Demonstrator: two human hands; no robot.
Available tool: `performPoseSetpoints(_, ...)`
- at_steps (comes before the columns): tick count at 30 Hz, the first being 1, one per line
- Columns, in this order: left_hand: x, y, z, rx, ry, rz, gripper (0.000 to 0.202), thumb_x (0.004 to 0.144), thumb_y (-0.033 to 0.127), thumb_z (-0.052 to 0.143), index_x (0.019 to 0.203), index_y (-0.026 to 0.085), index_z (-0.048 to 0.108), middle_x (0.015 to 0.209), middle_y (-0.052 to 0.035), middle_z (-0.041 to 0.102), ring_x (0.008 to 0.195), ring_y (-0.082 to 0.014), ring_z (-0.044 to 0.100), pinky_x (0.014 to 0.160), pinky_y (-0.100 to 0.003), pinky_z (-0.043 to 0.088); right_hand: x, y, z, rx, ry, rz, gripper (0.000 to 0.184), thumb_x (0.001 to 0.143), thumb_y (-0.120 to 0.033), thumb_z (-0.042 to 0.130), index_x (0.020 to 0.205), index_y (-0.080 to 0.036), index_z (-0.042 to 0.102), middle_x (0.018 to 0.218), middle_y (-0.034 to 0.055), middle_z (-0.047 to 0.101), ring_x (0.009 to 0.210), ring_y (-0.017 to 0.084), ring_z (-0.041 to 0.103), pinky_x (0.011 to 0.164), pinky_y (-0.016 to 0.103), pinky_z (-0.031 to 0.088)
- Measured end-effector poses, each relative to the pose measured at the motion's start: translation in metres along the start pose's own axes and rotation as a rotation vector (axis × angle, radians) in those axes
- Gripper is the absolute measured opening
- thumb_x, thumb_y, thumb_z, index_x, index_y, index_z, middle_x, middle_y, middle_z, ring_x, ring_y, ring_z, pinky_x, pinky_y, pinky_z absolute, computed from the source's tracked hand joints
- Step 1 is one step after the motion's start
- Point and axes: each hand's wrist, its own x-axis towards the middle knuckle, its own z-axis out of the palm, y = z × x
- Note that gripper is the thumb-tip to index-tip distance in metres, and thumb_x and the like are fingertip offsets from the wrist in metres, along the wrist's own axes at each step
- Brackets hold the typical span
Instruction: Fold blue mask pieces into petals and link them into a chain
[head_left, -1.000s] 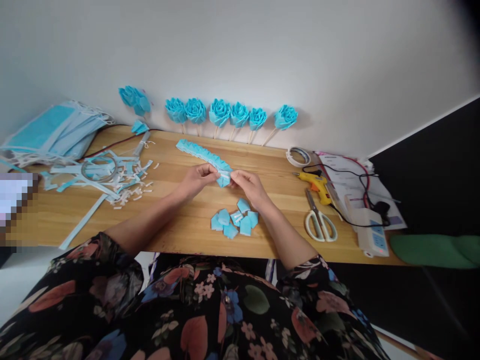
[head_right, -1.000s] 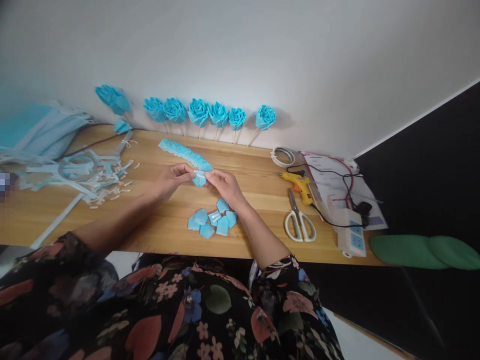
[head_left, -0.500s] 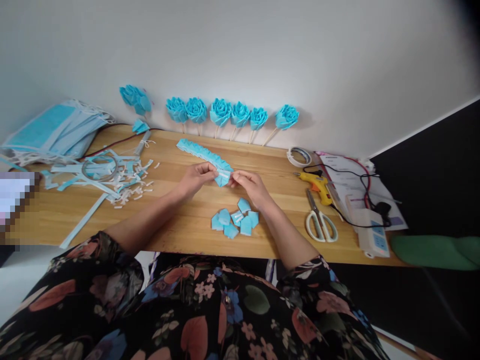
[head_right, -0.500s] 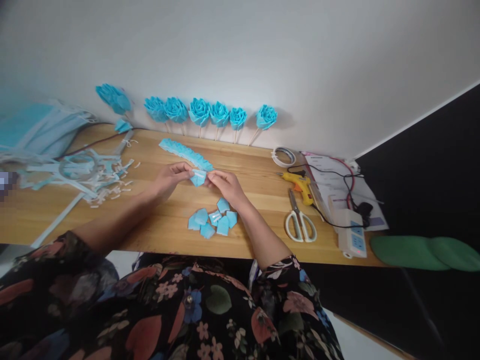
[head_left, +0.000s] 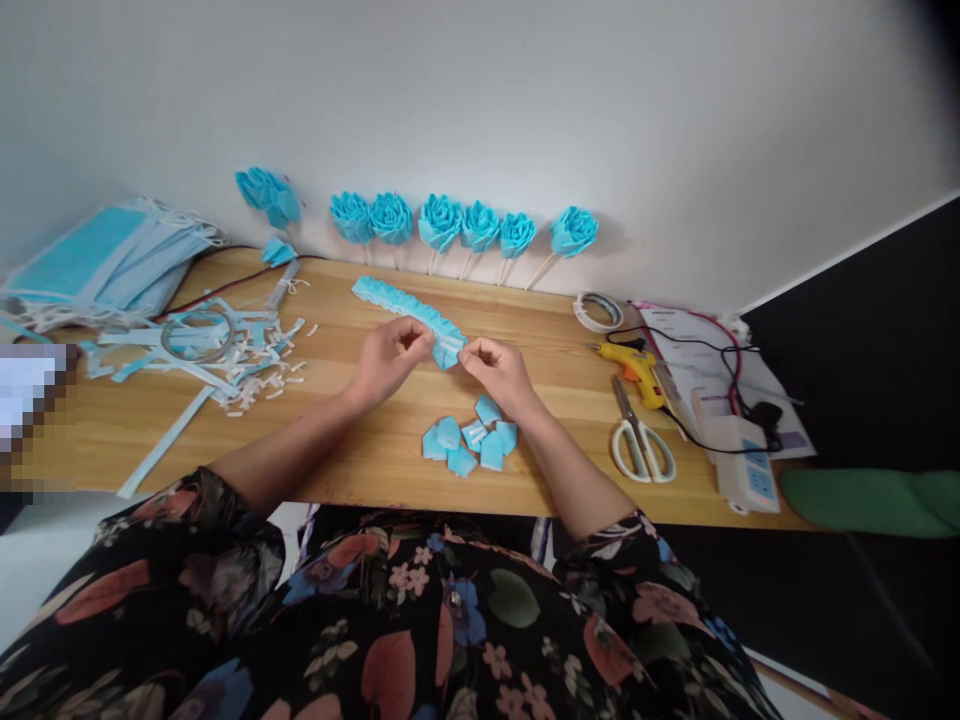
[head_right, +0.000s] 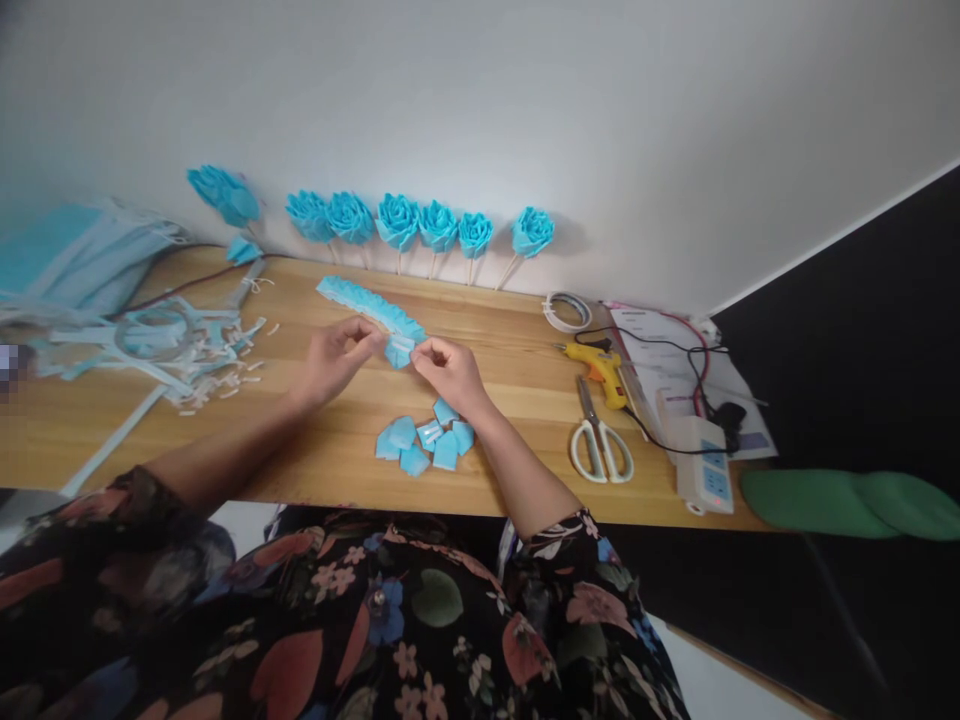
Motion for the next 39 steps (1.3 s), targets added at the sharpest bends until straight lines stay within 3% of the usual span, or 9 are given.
performPoseSetpoints(3,-0.0040,0.0032,0.0016,0.226,-0.033,0.214,0.021,0.086,0.028,0.060,0.068,0.018,0.061,0.067,-0.0010,0.060,0.068,-0.0150,0.053,0.069,-0.030,0.040,-0.0024,-0.0029,0.0023,-0.070,0.020,-0.037,0.016,0.078,-0.033,0.063,0.071,-0.019,0.063,0.067,-0.0016,0.061,0.062,0.011,0.053,0.062,0.025,0.040)
performPoseSetpoints(6,-0.0054,0.0025,0.0034,0.312,-0.074,0.305,0.018,0.088,0.026,0.059,0.073,0.019,0.065,0.068,-0.0019,0.062,0.069,-0.0160,0.056,0.070,-0.031,0.041,-0.0044,-0.0057,0.0047,-0.151,0.027,-0.073,0.015,0.079,-0.031,0.061,0.070,-0.019,0.062,0.066,-0.0012,0.063,0.062,0.012,0.055,0.063,0.025,0.042)
performPoseSetpoints(16,-0.0051,-0.0025,0.0022,0.471,-0.107,0.328,0.017,0.090,0.033,0.060,0.084,0.020,0.070,0.069,-0.0022,0.063,0.071,-0.0172,0.057,0.072,-0.033,0.042,-0.0042,-0.0024,0.0075,-0.373,0.046,-0.267,0.014,0.082,-0.025,0.058,0.069,-0.021,0.061,0.070,0.0013,0.067,0.068,0.015,0.059,0.070,0.028,0.046)
performPoseSetpoints(23,-0.0067,-0.0038,0.0037,0.475,-0.089,0.356,0.015,0.090,0.028,0.060,0.083,0.018,0.070,0.069,-0.0018,0.063,0.070,-0.0166,0.057,0.071,-0.031,0.041,-0.0038,-0.0001,0.0079,-0.471,0.067,-0.353,0.015,0.083,-0.022,0.056,0.069,-0.022,0.060,0.071,0.0015,0.068,0.070,0.016,0.061,0.071,0.028,0.046)
performPoseSetpoints(33,-0.0052,-0.0021,0.0041,0.404,-0.095,0.304,0.017,0.086,0.022,0.057,0.071,0.018,0.065,0.066,-0.0011,0.061,0.068,-0.0152,0.054,0.069,-0.030,0.040,-0.0045,-0.0009,0.0083,-0.460,0.050,-0.349,0.015,0.083,-0.023,0.056,0.069,-0.021,0.061,0.071,0.0018,0.068,0.069,0.015,0.060,0.070,0.028,0.045)
performPoseSetpoints(39,0.0022,-0.0029,0.0005,0.217,-0.038,0.016,0.016,0.081,0.028,0.057,0.072,0.017,0.064,0.068,-0.0004,0.062,0.063,-0.0129,0.053,0.062,-0.027,0.041,-0.0004,0.0032,0.0033,-0.297,0.086,-0.172,0.012,0.080,-0.027,0.058,0.071,-0.020,0.063,0.069,-0.0008,0.066,0.065,0.013,0.058,0.067,0.026,0.045)
